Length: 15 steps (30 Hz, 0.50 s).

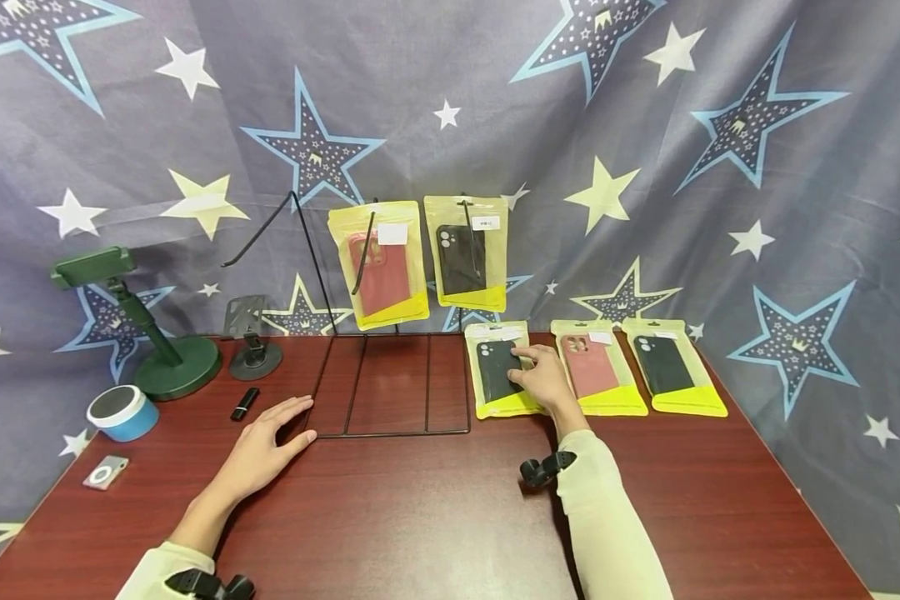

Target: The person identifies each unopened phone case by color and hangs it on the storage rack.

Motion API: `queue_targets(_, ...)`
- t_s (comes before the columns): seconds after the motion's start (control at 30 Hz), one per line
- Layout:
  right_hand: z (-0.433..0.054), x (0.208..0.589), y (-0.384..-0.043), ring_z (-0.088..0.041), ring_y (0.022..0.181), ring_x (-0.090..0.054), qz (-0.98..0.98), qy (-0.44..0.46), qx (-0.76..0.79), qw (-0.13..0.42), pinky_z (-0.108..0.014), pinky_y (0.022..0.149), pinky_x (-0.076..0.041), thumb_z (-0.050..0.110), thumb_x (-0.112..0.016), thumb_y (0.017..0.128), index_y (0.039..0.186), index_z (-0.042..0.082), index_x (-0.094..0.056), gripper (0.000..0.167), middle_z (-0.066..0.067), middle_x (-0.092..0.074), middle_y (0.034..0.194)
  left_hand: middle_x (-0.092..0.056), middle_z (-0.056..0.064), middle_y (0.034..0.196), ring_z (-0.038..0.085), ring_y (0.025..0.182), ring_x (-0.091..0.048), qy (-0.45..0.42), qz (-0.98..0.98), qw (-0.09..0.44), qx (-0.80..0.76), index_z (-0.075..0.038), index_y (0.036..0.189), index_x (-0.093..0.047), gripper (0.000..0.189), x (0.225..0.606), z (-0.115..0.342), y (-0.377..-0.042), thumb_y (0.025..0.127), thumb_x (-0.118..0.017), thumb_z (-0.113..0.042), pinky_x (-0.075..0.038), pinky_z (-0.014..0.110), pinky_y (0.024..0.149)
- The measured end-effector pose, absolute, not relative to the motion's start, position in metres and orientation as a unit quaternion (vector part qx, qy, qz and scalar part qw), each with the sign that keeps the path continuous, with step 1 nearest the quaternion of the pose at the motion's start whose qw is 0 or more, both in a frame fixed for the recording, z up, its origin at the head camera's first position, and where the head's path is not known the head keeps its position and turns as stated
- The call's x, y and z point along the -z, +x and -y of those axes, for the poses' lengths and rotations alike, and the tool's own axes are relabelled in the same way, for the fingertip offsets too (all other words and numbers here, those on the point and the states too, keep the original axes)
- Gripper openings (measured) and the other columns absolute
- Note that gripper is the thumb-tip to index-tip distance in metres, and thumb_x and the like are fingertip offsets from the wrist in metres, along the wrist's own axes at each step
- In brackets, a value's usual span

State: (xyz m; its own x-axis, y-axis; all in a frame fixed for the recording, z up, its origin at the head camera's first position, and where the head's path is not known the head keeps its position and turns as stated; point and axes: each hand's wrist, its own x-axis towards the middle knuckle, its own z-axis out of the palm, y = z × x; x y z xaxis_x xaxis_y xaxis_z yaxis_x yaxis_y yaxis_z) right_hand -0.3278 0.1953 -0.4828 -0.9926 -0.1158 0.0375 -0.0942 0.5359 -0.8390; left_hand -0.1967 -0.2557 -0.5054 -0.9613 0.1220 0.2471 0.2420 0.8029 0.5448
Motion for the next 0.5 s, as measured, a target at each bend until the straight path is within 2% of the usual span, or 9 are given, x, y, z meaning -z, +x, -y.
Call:
queue_targets(0.23, -0.1927, 0.4791, -0.3273, -0.049, 0.144, -0.044, -0.883, -0.044, 0.466, 0.033, -0.057, 0.117, -0.042, 0.01, -0.069, 0.096, 0.144, 0.003, -0.06, 0.049, -0.031, -0.046, 0.155, -0.052, 0.02, 0.155, 0.042, 0.147, -0.044, -0.095, 0.943, 0.103, 0.3, -0.007, 0.148, -0.056, 0.058, 0.5046, 0.256, -0.1964, 0.097, -0.074, -0.028, -0.038, 0.065, 0.115)
queue_targets(0.5, -0.1948, 0.483, -0.321, -0.046, 0.136, -0.048, -0.88, -0.056, 0.471, -0.002, -0.058, 0.117, -0.039, 0.005, -0.068, 0.095, 0.142, -0.004, -0.06, 0.048, -0.028, -0.049, 0.148, -0.052, 0.02, 0.155, 0.042, 0.146, -0.044, -0.101, 0.944, 0.102, 0.298, -0.006, 0.148, -0.056, 0.058, 0.5035, 0.254, -0.1973, 0.097, -0.073, -0.028, -0.038, 0.065, 0.115)
